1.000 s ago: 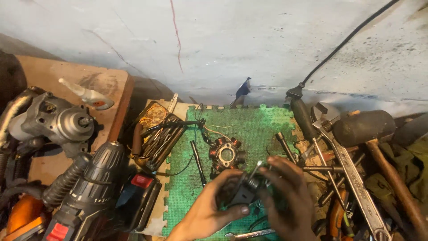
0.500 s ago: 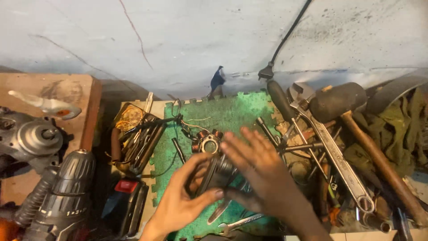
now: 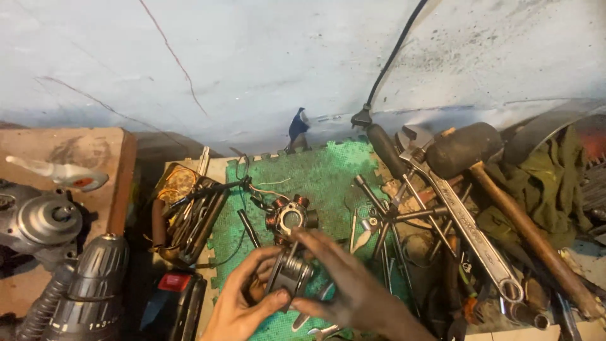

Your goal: The person cleans small motorcycle engine components at a workbench, wiping parts with a cloth and tissue and picking at them with pliers. They handle a stator assembly, position an engine cover, and place used parts into a plastic container.

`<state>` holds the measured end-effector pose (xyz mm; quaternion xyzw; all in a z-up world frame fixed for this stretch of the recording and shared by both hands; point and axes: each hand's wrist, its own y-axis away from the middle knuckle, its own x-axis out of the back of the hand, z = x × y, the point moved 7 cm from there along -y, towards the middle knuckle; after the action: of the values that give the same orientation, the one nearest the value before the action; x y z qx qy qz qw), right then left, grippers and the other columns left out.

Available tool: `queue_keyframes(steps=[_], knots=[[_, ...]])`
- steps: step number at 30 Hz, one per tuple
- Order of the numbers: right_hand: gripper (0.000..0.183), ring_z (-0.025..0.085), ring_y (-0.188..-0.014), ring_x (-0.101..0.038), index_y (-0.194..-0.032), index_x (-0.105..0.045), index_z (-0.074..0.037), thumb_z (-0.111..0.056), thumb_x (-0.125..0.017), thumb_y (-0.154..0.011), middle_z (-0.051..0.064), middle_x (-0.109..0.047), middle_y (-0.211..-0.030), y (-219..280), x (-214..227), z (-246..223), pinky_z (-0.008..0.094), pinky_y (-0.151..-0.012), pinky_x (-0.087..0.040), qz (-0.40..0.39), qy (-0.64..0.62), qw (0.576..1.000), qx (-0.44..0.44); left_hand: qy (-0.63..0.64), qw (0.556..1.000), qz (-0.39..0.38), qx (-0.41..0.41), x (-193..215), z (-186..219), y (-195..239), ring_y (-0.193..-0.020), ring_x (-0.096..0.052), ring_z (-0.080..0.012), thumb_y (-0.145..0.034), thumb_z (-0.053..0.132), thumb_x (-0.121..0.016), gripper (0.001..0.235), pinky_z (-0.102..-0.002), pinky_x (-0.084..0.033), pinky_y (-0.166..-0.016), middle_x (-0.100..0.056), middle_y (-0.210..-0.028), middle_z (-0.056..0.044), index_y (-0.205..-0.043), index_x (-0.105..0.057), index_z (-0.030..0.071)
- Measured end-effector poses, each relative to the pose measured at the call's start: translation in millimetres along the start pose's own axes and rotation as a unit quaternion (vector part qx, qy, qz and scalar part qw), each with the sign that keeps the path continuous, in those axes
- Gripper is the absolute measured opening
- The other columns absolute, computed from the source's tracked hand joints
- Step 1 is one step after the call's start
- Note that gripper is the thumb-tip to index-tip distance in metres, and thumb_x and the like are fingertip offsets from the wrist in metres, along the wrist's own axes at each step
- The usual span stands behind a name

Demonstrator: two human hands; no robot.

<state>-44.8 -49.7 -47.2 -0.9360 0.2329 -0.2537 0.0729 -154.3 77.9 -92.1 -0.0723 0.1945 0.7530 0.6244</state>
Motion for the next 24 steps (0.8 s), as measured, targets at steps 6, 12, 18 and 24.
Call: queue_keyframes(steps=[6,12,18,24], knots=[[0.092,0.035,-0.135,-0.056,-0.159,-0.038,-0.016,-0.035,-0.087,-0.083,0.017,-0.053,-0.154,13.1,-15.1,5.1,0.053,-0.108,-0.048,-0.064,-0.151,0.972,-0.166,0.035,0.998,0.048,0.038,13.5,-29.3,13.2,-0.123,-0.065,-0.0283,-0.081,0.003,-0.081,0.066,-0.043,-0.054,-0.101,-0.065,-0.130,-0.022,-0.138,-0.049,-0.006],[0.086,0.037,-0.142,-0.050,-0.162,-0.032,-0.016,-0.026,-0.081,-0.093,0.017,-0.046,-0.162,40.8,-29.7,9.6,0.056,-0.112,-0.037,-0.130,-0.071,0.983,-0.112,0.000,0.998,0.065,0.021,40.1,-34.3,41.9,-0.122,-0.068,-0.0332,-0.079,-0.002,-0.084,0.059,-0.046,-0.054,-0.106,-0.069,-0.122,-0.028,-0.131,-0.056,-0.007],[0.035,0.020,-0.087,-0.075,-0.120,-0.073,-0.013,-0.015,-0.079,-0.086,0.009,-0.077,-0.104,60.6,62.6,48.2,0.032,-0.074,-0.059,0.156,0.107,0.964,-0.186,-0.355,0.897,0.265,0.005,62.9,-2.0,51.6,-0.112,-0.074,-0.0264,-0.072,0.009,-0.087,0.053,-0.038,-0.060,-0.091,-0.072,-0.123,-0.018,-0.119,-0.062,0.007],[0.023,0.012,-0.071,-0.068,-0.116,-0.074,-0.008,-0.011,-0.075,-0.094,0.009,-0.076,-0.087,70.3,116.3,46.5,0.026,-0.068,-0.053,0.326,0.171,0.894,-0.256,-0.467,0.776,0.417,0.076,59.9,2.7,51.1,-0.094,-0.078,-0.0333,-0.074,0.019,-0.082,0.053,-0.041,-0.061,-0.083,-0.078,-0.100,-0.019,-0.122,-0.060,0.008]])
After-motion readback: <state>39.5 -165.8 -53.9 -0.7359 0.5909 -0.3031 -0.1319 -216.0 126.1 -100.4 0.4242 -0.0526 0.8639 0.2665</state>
